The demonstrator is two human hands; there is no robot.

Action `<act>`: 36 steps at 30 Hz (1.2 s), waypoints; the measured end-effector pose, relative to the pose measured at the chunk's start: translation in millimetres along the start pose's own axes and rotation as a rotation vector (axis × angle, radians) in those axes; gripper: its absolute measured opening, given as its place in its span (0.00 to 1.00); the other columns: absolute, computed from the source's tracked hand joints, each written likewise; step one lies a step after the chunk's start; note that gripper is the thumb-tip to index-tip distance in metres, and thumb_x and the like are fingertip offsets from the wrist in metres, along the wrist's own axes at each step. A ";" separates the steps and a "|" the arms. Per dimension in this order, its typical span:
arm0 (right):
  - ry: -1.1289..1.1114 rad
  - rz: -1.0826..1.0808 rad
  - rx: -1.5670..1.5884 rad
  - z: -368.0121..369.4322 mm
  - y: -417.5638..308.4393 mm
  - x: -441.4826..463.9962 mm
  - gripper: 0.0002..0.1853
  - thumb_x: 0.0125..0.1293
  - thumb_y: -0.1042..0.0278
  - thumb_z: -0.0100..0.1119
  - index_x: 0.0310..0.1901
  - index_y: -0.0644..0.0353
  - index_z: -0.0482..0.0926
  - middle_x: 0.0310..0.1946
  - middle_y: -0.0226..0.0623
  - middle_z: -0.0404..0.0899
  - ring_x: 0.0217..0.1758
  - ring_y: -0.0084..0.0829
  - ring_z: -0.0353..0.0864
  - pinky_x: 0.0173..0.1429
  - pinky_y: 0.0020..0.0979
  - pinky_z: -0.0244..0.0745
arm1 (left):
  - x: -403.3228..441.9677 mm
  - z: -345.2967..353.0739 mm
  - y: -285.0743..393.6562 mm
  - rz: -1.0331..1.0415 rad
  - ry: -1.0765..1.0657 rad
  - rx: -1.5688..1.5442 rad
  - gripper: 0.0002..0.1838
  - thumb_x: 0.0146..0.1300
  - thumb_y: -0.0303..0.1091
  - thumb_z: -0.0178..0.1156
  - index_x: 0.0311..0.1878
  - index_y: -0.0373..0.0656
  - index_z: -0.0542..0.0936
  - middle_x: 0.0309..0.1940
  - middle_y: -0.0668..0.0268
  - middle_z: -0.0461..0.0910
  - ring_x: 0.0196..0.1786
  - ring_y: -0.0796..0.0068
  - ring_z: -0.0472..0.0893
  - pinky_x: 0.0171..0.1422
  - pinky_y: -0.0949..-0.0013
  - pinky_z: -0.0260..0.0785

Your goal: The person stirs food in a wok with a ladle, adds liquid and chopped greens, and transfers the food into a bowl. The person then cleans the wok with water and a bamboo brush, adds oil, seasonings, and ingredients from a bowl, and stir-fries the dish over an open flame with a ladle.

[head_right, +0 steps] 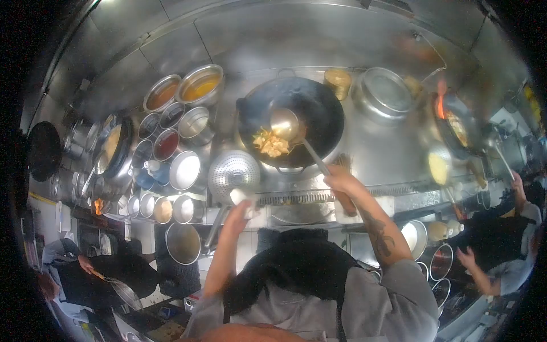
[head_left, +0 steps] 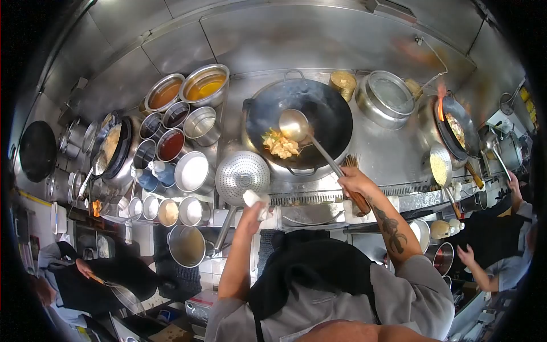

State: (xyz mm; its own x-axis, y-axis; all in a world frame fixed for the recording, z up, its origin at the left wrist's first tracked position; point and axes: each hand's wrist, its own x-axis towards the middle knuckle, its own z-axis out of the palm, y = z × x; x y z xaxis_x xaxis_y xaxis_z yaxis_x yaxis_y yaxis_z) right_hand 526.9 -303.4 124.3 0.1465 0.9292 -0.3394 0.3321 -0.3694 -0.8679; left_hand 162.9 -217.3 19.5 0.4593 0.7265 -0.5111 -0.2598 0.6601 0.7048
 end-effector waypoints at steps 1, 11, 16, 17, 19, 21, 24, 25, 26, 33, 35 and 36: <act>0.057 -0.066 -0.084 3.6 8.4 4.0 0.04 0.56 0.74 0.51 0.33 0.64 0.72 0.19 0.33 0.71 0.16 0.26 0.72 0.20 0.28 0.67 | 6.7 14.8 3.0 -0.007 -0.012 -0.058 0.18 0.63 0.42 0.56 0.51 0.43 0.74 0.40 0.61 0.78 0.38 0.61 0.80 0.50 0.52 0.74; -0.022 0.060 0.175 13.4 -23.8 -23.9 0.03 0.57 0.74 0.50 0.29 0.64 0.72 0.17 0.30 0.68 0.13 0.22 0.69 0.16 0.25 0.64 | 80.8 156.0 -1.9 -0.252 0.069 -0.378 0.26 0.66 0.62 0.39 0.53 0.54 0.70 0.48 0.63 0.72 0.52 0.58 0.71 0.52 0.42 0.65; 0.151 -0.174 -0.307 5.4 24.7 -9.7 0.12 0.56 0.73 0.51 0.41 0.67 0.73 0.21 0.41 0.74 0.21 0.33 0.76 0.25 0.32 0.72 | 95.3 150.4 -13.3 -0.112 0.067 -0.281 0.20 0.65 0.44 0.55 0.57 0.50 0.67 0.57 0.64 0.63 0.58 0.62 0.65 0.53 0.48 0.68; 0.236 -0.154 -0.457 19.8 28.7 -1.6 0.15 0.56 0.72 0.52 0.44 0.68 0.72 0.23 0.43 0.75 0.23 0.36 0.77 0.29 0.34 0.74 | 98.8 149.9 -16.5 -0.105 0.098 -0.296 0.18 0.63 0.43 0.57 0.53 0.50 0.69 0.51 0.65 0.67 0.52 0.64 0.68 0.50 0.52 0.69; 0.251 -0.072 -0.494 36.8 15.5 2.3 0.22 0.56 0.72 0.54 0.53 0.69 0.70 0.30 0.51 0.77 0.34 0.45 0.79 0.42 0.39 0.75 | 105.2 151.0 -20.3 -0.086 0.157 -0.327 0.14 0.58 0.39 0.62 0.45 0.50 0.73 0.38 0.66 0.75 0.41 0.68 0.74 0.42 0.60 0.71; 0.150 -0.046 -0.323 35.6 -15.9 -18.8 0.22 0.56 0.72 0.54 0.54 0.67 0.70 0.29 0.49 0.77 0.32 0.42 0.79 0.40 0.38 0.75 | 106.5 152.6 -17.2 -0.146 0.166 -0.332 0.11 0.57 0.38 0.62 0.41 0.50 0.74 0.33 0.67 0.75 0.37 0.70 0.74 0.36 0.62 0.70; 0.058 -0.211 -0.306 15.8 4.6 -25.8 0.21 0.56 0.73 0.52 0.53 0.65 0.71 0.27 0.44 0.76 0.31 0.37 0.79 0.34 0.38 0.74 | 103.1 154.0 -6.9 -0.226 0.158 -0.345 0.08 0.55 0.36 0.62 0.37 0.51 0.74 0.28 0.69 0.74 0.33 0.71 0.74 0.30 0.66 0.68; 0.030 -0.132 -0.328 5.0 4.1 -29.5 0.20 0.56 0.74 0.52 0.53 0.65 0.71 0.26 0.43 0.75 0.30 0.35 0.78 0.33 0.37 0.74 | 102.5 154.8 -4.9 -0.249 0.149 -0.352 0.08 0.55 0.35 0.62 0.36 0.51 0.74 0.26 0.69 0.73 0.32 0.71 0.74 0.28 0.67 0.67; 0.029 -0.045 -0.333 1.6 -12.5 -37.9 0.20 0.57 0.73 0.53 0.52 0.66 0.70 0.26 0.44 0.76 0.29 0.38 0.79 0.34 0.39 0.75 | 110.1 148.7 -8.3 -0.265 0.111 -0.344 0.10 0.55 0.36 0.62 0.39 0.50 0.73 0.32 0.67 0.72 0.36 0.68 0.72 0.31 0.67 0.68; 0.147 -0.029 -0.712 42.2 -5.1 -18.6 0.26 0.58 0.71 0.54 0.58 0.70 0.63 0.35 0.60 0.79 0.40 0.57 0.79 0.45 0.49 0.73 | 122.0 143.7 -9.1 -0.318 0.064 -0.310 0.05 0.58 0.35 0.59 0.36 0.51 0.74 0.27 0.69 0.74 0.31 0.72 0.73 0.25 0.69 0.64; 0.060 0.009 -0.688 39.4 -29.3 -40.6 0.22 0.59 0.70 0.49 0.56 0.68 0.64 0.40 0.57 0.78 0.45 0.54 0.79 0.49 0.49 0.72 | 120.9 143.6 -7.5 -0.307 0.054 -0.307 0.04 0.58 0.35 0.58 0.36 0.51 0.74 0.27 0.70 0.74 0.31 0.72 0.73 0.25 0.69 0.64; 0.053 0.016 -0.705 30.7 -34.6 -49.8 0.21 0.60 0.71 0.48 0.55 0.68 0.65 0.39 0.58 0.78 0.45 0.54 0.79 0.49 0.48 0.72 | 118.0 144.6 -5.7 -0.299 0.052 -0.307 0.04 0.59 0.35 0.58 0.36 0.51 0.74 0.27 0.70 0.75 0.32 0.72 0.73 0.25 0.69 0.64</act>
State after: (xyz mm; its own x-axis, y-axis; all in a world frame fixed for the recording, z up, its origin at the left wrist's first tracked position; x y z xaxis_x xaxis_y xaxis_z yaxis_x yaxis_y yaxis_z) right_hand 479.5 -336.4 160.1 0.1956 0.9283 -0.3161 0.8512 -0.3208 -0.4154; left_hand 341.4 -162.9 26.3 0.5111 0.4979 -0.7006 -0.3658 0.8636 0.3470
